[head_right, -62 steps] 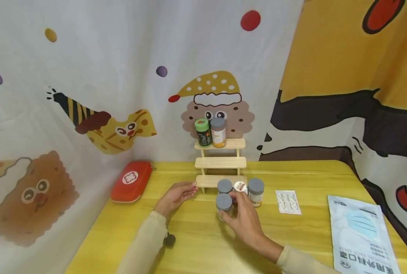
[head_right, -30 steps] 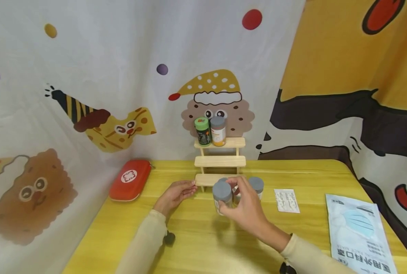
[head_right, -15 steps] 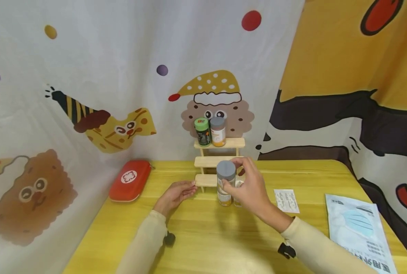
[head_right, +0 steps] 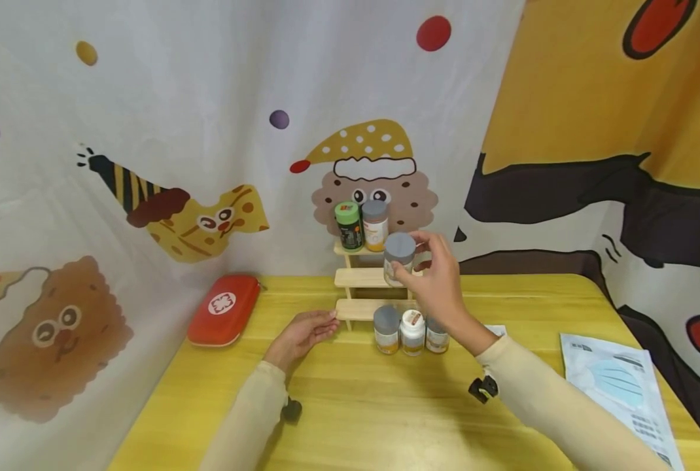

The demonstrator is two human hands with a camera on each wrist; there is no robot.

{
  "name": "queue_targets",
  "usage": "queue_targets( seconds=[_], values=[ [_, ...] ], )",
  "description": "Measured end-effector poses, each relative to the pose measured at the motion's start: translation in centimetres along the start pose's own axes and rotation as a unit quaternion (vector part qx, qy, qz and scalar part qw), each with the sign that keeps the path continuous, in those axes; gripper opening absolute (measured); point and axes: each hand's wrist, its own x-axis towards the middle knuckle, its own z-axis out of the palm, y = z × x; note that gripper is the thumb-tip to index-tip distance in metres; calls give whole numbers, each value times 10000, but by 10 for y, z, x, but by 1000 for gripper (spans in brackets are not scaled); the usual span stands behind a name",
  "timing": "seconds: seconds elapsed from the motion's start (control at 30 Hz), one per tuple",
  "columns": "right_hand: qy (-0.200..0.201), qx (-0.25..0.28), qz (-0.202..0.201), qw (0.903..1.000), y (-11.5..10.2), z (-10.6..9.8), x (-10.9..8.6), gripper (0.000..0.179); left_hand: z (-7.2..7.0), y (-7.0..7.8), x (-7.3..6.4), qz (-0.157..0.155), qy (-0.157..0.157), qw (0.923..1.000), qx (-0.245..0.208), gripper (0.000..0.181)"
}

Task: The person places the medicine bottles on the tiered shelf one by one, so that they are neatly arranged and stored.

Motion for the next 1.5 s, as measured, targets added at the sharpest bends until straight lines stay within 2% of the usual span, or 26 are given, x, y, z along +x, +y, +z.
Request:
queue_targets(
  seconds=[0.27, 0.5, 0.8, 0.93, 1.03, 1.2, 1.5],
  values=[
    [292, -184, 102, 9994, 12, 3, 19, 53, 1, -1, -2, 3, -3, 10000, -7, 26],
    [616, 69, 175, 9979, 23, 9, 40, 52, 0, 0, 1, -32, 23, 10000, 28, 29],
    [986, 392, 664, 9921, 40, 21, 57, 52, 0, -1, 3, -98, -17, 9999, 46, 30],
    [1000, 518, 927, 9893, 42, 27, 61, 51, 0, 0, 3, -118, -14, 9999, 26, 27],
    [989, 563, 978, 9887, 44, 31, 64, 51, -1, 1, 2, -92, -22, 10000, 2, 25],
    [1028, 424, 948, 9893, 48, 36, 70, 52, -1, 3, 3, -127, -68, 9999, -50, 24],
    [838, -280, 808, 9928, 57, 35, 79, 51, -2, 2, 4, -161, -43, 9998, -91, 24]
  ],
)
